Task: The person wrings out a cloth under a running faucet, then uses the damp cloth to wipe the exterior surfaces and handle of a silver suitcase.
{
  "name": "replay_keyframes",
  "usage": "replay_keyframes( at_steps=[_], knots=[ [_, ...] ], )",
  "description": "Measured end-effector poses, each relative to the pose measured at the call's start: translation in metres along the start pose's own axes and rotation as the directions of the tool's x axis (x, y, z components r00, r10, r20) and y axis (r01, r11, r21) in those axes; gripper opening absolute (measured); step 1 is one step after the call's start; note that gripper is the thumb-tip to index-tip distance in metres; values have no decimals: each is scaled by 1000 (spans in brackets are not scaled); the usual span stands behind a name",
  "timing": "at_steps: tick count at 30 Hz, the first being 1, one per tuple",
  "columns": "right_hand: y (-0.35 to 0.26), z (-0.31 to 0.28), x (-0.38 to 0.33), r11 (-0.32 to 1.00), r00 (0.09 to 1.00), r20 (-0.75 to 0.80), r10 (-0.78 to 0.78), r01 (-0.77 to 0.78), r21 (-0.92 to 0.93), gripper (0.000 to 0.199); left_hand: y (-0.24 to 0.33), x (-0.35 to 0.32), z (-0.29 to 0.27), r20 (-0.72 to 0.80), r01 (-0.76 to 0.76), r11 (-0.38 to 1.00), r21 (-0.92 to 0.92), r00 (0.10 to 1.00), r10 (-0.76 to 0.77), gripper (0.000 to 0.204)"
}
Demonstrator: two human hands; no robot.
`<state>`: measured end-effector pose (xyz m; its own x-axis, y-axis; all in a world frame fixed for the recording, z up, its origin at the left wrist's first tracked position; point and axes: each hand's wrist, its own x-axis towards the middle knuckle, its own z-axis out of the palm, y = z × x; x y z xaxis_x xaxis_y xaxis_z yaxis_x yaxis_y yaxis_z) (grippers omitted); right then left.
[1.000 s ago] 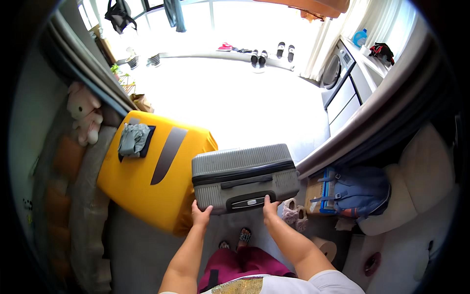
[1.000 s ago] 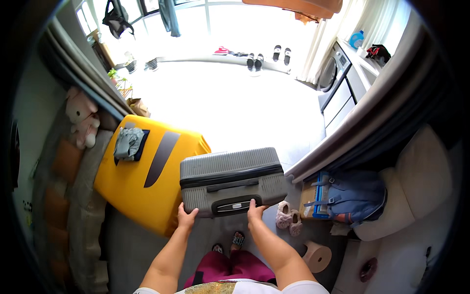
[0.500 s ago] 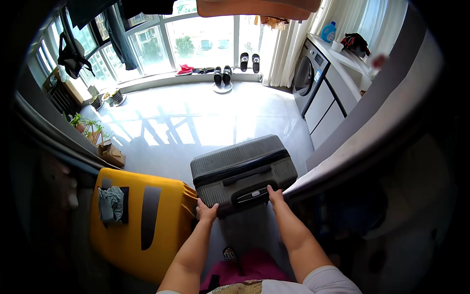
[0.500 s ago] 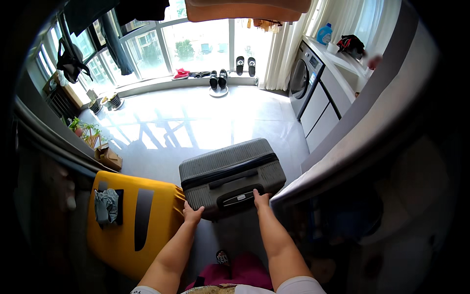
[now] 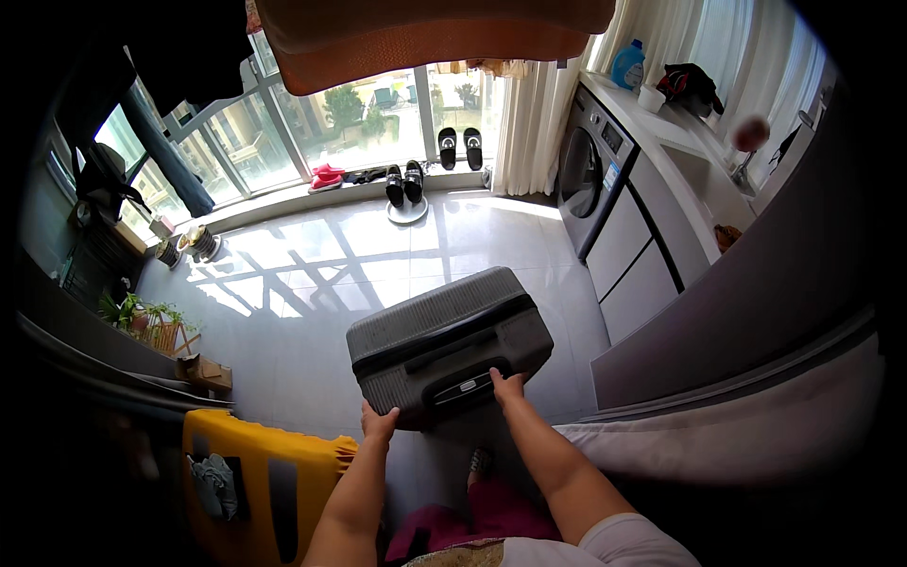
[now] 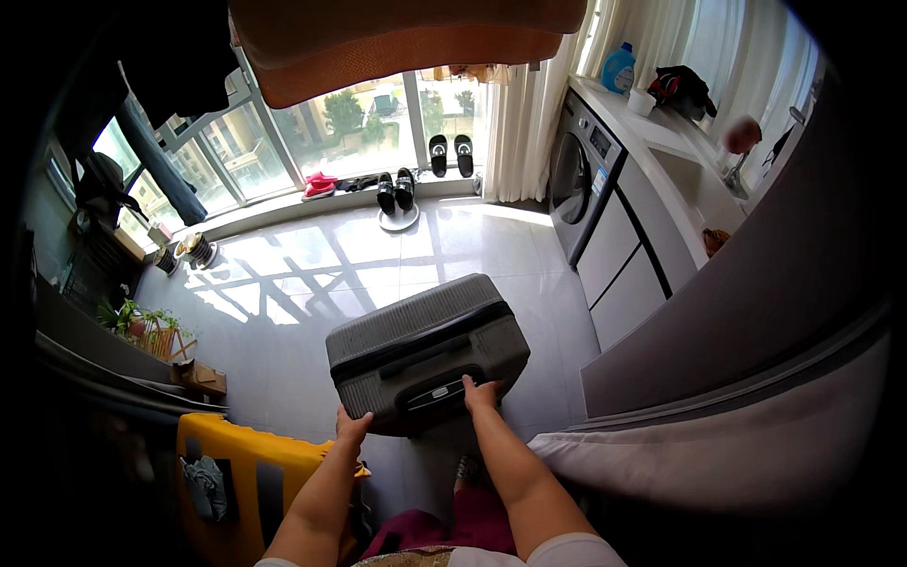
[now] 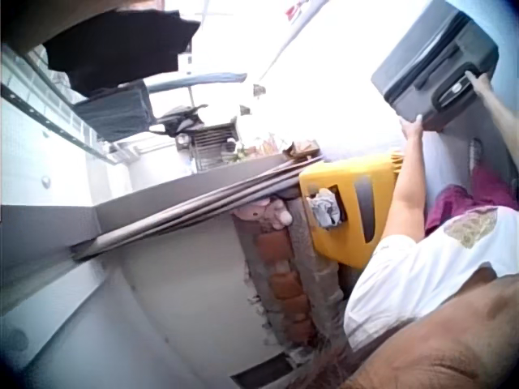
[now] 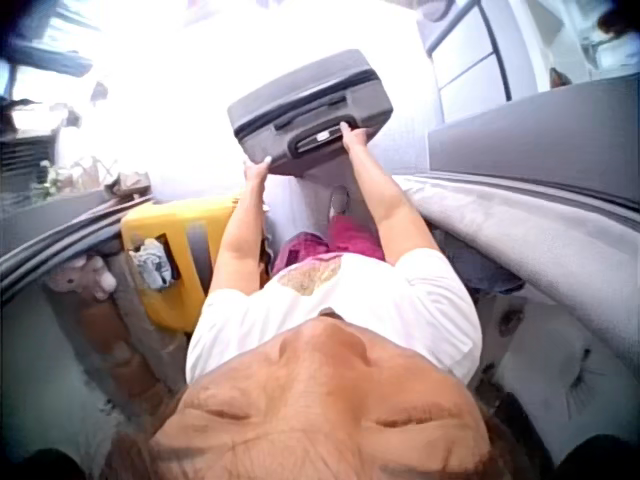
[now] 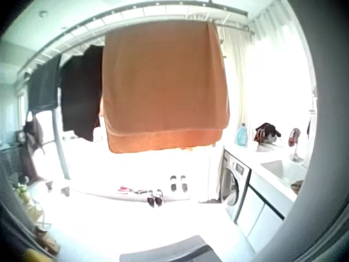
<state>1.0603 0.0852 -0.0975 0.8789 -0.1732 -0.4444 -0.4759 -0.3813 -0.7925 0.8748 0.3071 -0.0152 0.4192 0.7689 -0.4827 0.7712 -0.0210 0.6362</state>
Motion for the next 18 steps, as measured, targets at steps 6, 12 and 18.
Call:
replay_keyframes(
  at_steps=[6,12,18],
  knots=[
    [-74,15,67,995,989,124,80,-72,-71,105,57,66,26,-32,2,999,-53,999,-3,92],
    [-147,10,133,989,974,174,147,-138,-61,116,144,102,59,-14,18,997,-69,1000,-19,94],
    [-205,0,227,974,955,191,228,-223,-49,113,229,163,124,3,18,997,-75,1000,-18,97]
  ],
)
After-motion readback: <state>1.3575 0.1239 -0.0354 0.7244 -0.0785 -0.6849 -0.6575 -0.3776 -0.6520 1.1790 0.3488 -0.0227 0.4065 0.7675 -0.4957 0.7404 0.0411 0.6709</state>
